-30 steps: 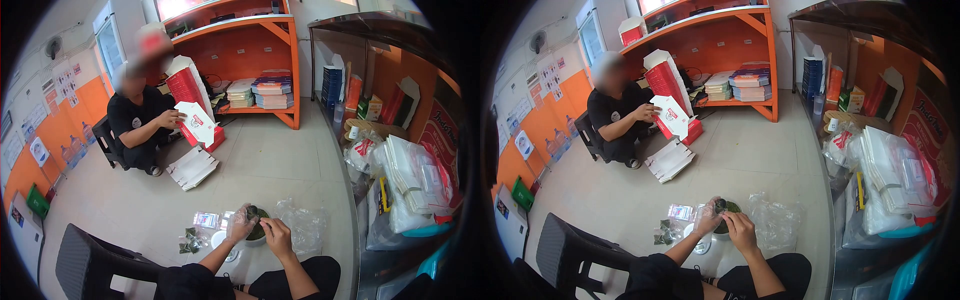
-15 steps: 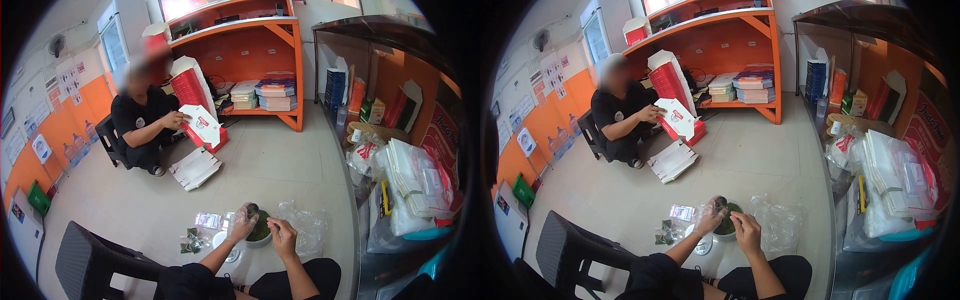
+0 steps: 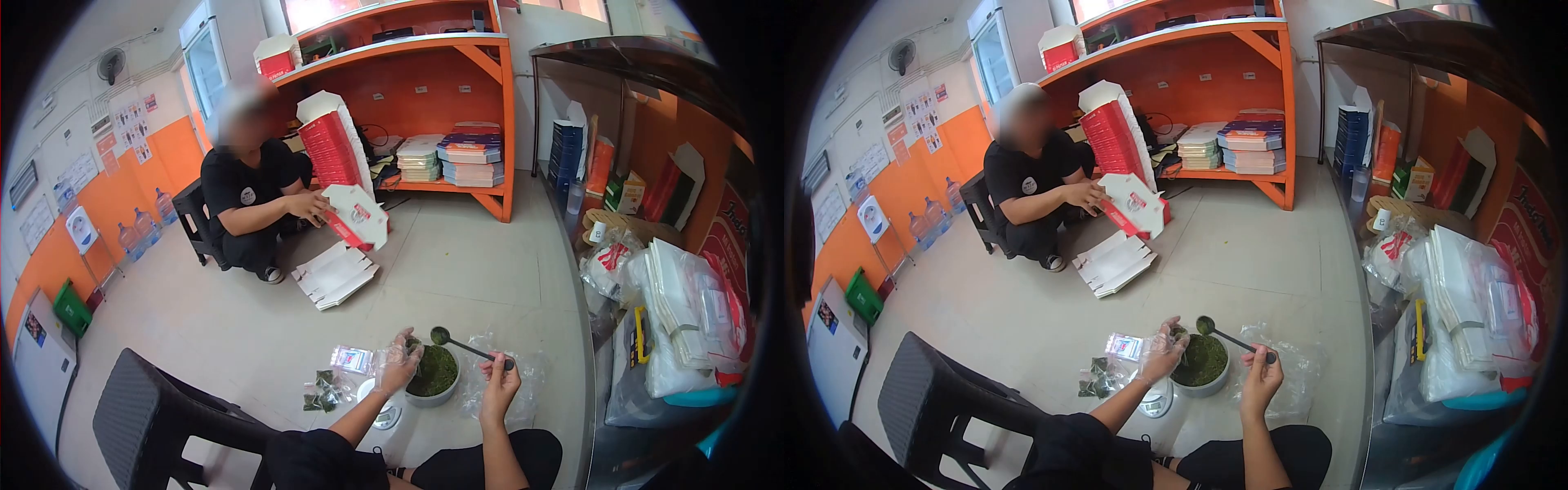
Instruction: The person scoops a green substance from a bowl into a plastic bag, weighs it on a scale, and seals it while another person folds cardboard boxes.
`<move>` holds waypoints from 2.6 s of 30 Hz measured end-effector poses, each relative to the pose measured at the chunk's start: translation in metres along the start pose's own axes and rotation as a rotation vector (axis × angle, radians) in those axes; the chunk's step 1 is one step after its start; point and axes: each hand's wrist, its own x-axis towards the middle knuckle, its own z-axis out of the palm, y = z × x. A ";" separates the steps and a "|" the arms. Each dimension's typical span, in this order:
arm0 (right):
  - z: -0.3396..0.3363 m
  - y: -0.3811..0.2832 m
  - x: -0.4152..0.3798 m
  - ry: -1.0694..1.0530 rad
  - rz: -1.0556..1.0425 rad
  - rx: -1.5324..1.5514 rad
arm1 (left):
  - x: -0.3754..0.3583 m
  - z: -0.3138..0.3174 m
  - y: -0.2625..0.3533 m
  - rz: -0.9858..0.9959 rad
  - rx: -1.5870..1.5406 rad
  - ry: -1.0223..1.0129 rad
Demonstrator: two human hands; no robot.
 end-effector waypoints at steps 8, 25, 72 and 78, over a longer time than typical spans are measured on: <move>-0.014 0.073 -0.022 -0.074 0.414 -0.641 | -0.019 -0.014 0.030 0.158 -0.148 -0.031; 0.055 0.027 -0.015 -0.322 -0.480 -0.824 | -0.023 0.026 0.017 0.238 -0.096 0.074; 0.123 0.101 -0.120 -0.411 0.298 -0.477 | -0.078 -0.202 -0.013 -0.368 -0.124 0.633; 0.087 0.176 -0.149 -0.105 0.403 -0.430 | -0.077 -0.201 -0.016 -0.378 -0.181 0.620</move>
